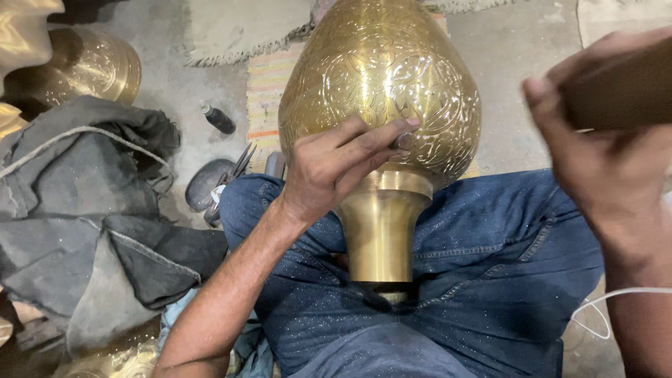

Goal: The person sits cross-legged on the floor with a large engraved brass vessel resting on their lap. They hold a small punch against the vessel's surface with one hand and strike it with a wooden mallet held in the other hand, working along the engraved floral patterns and repositioning the punch repeatedly across the surface.

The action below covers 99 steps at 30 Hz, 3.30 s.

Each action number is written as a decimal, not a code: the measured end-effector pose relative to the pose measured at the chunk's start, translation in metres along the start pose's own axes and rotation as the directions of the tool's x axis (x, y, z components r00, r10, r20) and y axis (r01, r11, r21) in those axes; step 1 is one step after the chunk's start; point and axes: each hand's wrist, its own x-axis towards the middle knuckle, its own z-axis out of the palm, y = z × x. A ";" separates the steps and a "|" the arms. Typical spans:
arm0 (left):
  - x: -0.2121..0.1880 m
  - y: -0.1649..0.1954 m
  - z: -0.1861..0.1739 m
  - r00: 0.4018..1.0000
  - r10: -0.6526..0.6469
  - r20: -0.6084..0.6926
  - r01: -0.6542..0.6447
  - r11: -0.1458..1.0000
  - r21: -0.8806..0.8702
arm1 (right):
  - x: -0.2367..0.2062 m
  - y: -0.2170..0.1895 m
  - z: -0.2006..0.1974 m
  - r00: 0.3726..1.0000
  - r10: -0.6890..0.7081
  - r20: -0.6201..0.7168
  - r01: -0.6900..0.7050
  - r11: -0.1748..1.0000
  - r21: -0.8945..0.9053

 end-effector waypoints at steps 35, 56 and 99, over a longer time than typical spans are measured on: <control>-0.004 -0.022 0.014 0.982 0.136 0.134 -0.139 0.990 0.008 | -0.050 0.035 0.004 0.999 -0.037 -0.025 0.021 0.879 -0.475; 0.009 -0.015 0.008 0.972 0.145 0.186 -0.150 0.989 0.015 | -0.037 0.034 0.002 0.995 0.007 -0.098 -0.038 0.949 -0.314; 0.017 -0.017 0.015 0.969 0.121 0.215 -0.110 0.992 -0.065 | -0.034 0.044 0.008 0.996 -0.090 -0.021 0.078 0.939 -0.334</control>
